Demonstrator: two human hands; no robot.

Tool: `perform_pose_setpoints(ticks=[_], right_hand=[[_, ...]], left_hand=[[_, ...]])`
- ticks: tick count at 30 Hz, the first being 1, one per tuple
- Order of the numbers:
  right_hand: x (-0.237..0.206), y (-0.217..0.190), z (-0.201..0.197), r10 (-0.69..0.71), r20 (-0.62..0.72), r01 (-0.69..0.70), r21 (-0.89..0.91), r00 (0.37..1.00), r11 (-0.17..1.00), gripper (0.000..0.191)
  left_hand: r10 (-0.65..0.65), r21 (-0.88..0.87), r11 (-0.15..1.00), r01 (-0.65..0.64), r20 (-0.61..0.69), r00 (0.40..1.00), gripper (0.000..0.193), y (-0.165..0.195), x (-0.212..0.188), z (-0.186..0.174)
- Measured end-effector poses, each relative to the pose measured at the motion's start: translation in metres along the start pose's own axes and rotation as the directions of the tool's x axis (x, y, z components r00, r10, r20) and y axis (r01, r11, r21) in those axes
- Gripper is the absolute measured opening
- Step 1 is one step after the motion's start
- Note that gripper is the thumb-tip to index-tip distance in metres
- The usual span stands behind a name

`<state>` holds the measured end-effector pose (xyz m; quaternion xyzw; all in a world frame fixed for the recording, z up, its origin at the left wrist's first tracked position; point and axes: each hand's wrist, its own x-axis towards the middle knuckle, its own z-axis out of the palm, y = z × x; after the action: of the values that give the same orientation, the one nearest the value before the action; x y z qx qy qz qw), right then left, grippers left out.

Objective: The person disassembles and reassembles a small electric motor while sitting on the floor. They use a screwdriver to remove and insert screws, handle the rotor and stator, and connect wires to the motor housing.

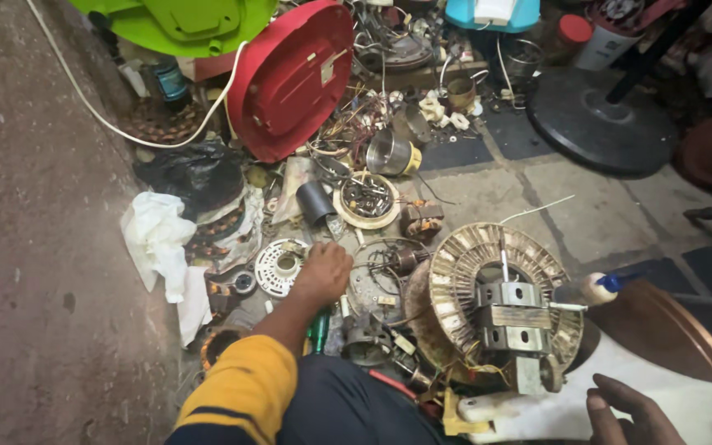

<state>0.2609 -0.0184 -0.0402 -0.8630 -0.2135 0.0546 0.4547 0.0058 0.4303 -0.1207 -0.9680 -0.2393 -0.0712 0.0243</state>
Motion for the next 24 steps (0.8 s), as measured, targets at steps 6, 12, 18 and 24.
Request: perform_pose_setpoints(ticks=[6, 12, 18, 24], right_hand=[[0.002, -0.032, -0.003, -0.058, 0.027, 0.057, 0.043, 0.998, 0.997, 0.031], [-0.038, -0.11, 0.053, -0.224, 0.138, 0.181, 0.272, 0.965, 0.945, 0.027], [-0.066, -0.131, 0.071, -0.318, 0.284, 0.339, -0.028, 0.905, 0.94, 0.039], [-0.058, -0.112, 0.057, -0.489, 0.149, 0.508, -0.13, 0.859, 0.852, 0.028]], left_hand=[[-0.689, -0.783, 0.472, 0.405, -0.041, 0.724, 0.023, -0.009, -0.005, -0.051], [-0.642, -0.964, 0.012, 0.266, 0.196, 0.741, 0.032, 0.051, -0.048, -0.119], [-0.299, -0.815, -0.572, 0.092, 0.312, 0.902, 0.014, 0.215, -0.054, -0.153], [-0.005, -0.553, -0.699, 0.453, 0.637, 0.771, 0.021, 0.228, -0.062, -0.154]])
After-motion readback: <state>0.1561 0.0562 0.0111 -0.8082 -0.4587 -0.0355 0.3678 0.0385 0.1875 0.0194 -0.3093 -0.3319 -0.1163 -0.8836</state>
